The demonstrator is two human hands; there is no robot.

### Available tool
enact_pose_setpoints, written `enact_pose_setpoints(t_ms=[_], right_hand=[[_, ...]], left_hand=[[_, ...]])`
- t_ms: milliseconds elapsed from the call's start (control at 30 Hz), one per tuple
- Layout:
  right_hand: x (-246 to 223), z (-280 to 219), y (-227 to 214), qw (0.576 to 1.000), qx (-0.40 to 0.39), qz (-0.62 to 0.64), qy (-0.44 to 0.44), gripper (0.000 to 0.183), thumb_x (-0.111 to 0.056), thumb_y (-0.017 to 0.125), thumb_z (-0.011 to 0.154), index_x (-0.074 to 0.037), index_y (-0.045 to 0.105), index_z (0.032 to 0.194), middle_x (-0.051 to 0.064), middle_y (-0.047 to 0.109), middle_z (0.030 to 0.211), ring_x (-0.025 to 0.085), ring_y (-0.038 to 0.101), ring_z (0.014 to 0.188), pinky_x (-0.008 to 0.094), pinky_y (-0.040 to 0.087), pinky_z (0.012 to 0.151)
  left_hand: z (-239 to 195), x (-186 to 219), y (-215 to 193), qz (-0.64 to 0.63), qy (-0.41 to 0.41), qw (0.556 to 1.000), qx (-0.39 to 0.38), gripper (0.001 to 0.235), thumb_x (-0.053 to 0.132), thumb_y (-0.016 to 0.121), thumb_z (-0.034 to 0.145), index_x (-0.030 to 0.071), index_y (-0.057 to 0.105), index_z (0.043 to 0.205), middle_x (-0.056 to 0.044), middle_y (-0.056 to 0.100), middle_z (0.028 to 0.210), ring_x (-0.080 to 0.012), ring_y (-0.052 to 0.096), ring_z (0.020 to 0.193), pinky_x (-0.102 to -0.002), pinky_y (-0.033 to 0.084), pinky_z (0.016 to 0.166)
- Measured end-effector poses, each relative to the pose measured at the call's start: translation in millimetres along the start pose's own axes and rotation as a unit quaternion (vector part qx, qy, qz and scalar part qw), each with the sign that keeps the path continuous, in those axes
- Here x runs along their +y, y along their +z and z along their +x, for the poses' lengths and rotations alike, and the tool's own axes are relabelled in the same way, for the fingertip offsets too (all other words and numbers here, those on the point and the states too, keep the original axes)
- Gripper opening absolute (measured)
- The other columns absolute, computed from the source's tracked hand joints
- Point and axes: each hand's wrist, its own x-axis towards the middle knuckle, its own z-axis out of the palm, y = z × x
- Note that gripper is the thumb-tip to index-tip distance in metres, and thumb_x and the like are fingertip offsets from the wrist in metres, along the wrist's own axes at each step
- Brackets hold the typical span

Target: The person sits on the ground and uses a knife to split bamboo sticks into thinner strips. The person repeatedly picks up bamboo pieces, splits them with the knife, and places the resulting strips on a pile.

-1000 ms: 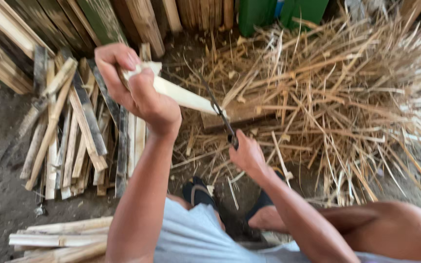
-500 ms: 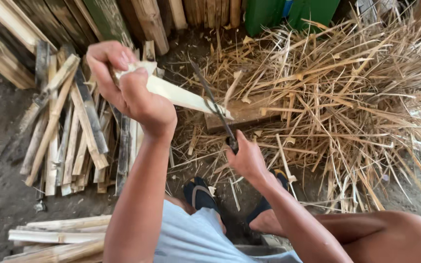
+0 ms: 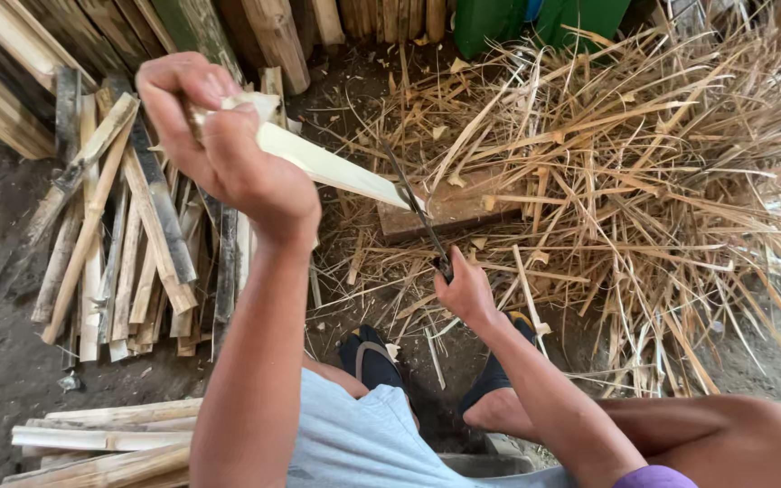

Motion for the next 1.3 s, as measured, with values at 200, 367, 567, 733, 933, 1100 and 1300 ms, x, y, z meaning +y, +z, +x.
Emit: enact_pose_setpoints(t_ms=[200, 367, 567, 733, 933, 1100, 1300], right_hand=[[-3.9, 16.2, 3.5, 0.974, -0.125, -0.029, 0.185, 0.077, -0.025, 0.063, 0.091, 0.002, 0.030, 0.154, 0.024, 0.071, 0.085, 0.039, 0.071, 0.072, 0.050, 0.057, 0.062], [-68.2, -4.3, -61.2, 0.995, -0.096, 0.002, 0.042, 0.036, -0.022, 0.069, 0.087, 0.004, 0.060, 0.112, 0.024, 0.069, 0.084, 0.040, 0.068, 0.075, 0.050, 0.051, 0.066], [-177.2, -83.2, -157.8, 0.996, -0.036, 0.078, -0.024, 0.031, -0.022, 0.064, 0.086, 0.000, 0.057, 0.107, 0.024, 0.068, 0.070, 0.044, 0.070, 0.068, 0.052, 0.053, 0.066], [-224.2, -91.2, -184.2, 0.996, 0.042, 0.062, -0.058, 0.039, -0.021, 0.067, 0.085, 0.002, 0.056, 0.115, 0.027, 0.067, 0.069, 0.047, 0.067, 0.069, 0.053, 0.052, 0.067], [-225.1, -99.7, -191.3, 0.994, 0.023, 0.089, -0.055, 0.040, -0.020, 0.067, 0.083, 0.000, 0.055, 0.115, 0.027, 0.067, 0.070, 0.046, 0.068, 0.071, 0.053, 0.053, 0.065], [-231.3, -103.4, -186.7, 0.994, 0.011, 0.104, -0.024, 0.031, -0.020, 0.065, 0.087, -0.001, 0.056, 0.109, 0.025, 0.066, 0.067, 0.046, 0.067, 0.068, 0.052, 0.053, 0.065], [-249.4, -101.5, -202.6, 0.986, 0.015, 0.126, -0.109, 0.028, -0.018, 0.063, 0.084, -0.001, 0.057, 0.105, 0.022, 0.068, 0.066, 0.043, 0.071, 0.066, 0.049, 0.055, 0.062]], left_hand=[[-4.2, 8.4, -2.4, -0.004, -0.014, 1.000, -0.002, 0.013, -0.003, 0.043, 0.087, 0.009, 0.040, 0.091, -0.007, 0.041, 0.090, -0.0156, 0.033, 0.076, -0.029, 0.029, 0.063], [1.1, 18.2, 5.2, 0.005, 0.004, 0.999, -0.050, 0.014, -0.001, 0.043, 0.083, 0.011, 0.038, 0.090, -0.007, 0.040, 0.089, -0.0140, 0.032, 0.074, -0.028, 0.028, 0.061], [-22.3, 37.6, 28.5, 0.015, 0.007, 0.996, -0.089, 0.017, 0.000, 0.044, 0.080, 0.010, 0.037, 0.091, -0.007, 0.039, 0.092, -0.0158, 0.032, 0.075, -0.030, 0.029, 0.063], [-31.1, 55.6, 37.3, 0.016, 0.006, 0.994, -0.111, 0.015, 0.003, 0.046, 0.077, 0.009, 0.037, 0.088, -0.008, 0.041, 0.090, -0.0163, 0.035, 0.078, -0.030, 0.030, 0.062], [-31.7, 73.8, 36.2, 0.029, -0.003, 0.992, -0.121, 0.014, 0.005, 0.046, 0.076, 0.008, 0.039, 0.088, -0.007, 0.041, 0.090, -0.0158, 0.034, 0.076, -0.031, 0.031, 0.066], [-26.6, 62.7, 31.0, 0.021, 0.016, 0.993, -0.117, 0.015, 0.004, 0.046, 0.076, 0.009, 0.037, 0.086, -0.007, 0.042, 0.089, -0.0166, 0.037, 0.075, -0.030, 0.033, 0.062], [-30.5, 54.4, 29.2, 0.021, 0.034, 0.994, -0.100, 0.016, 0.003, 0.045, 0.075, 0.010, 0.037, 0.087, -0.007, 0.041, 0.089, -0.0170, 0.034, 0.077, -0.029, 0.030, 0.062]])
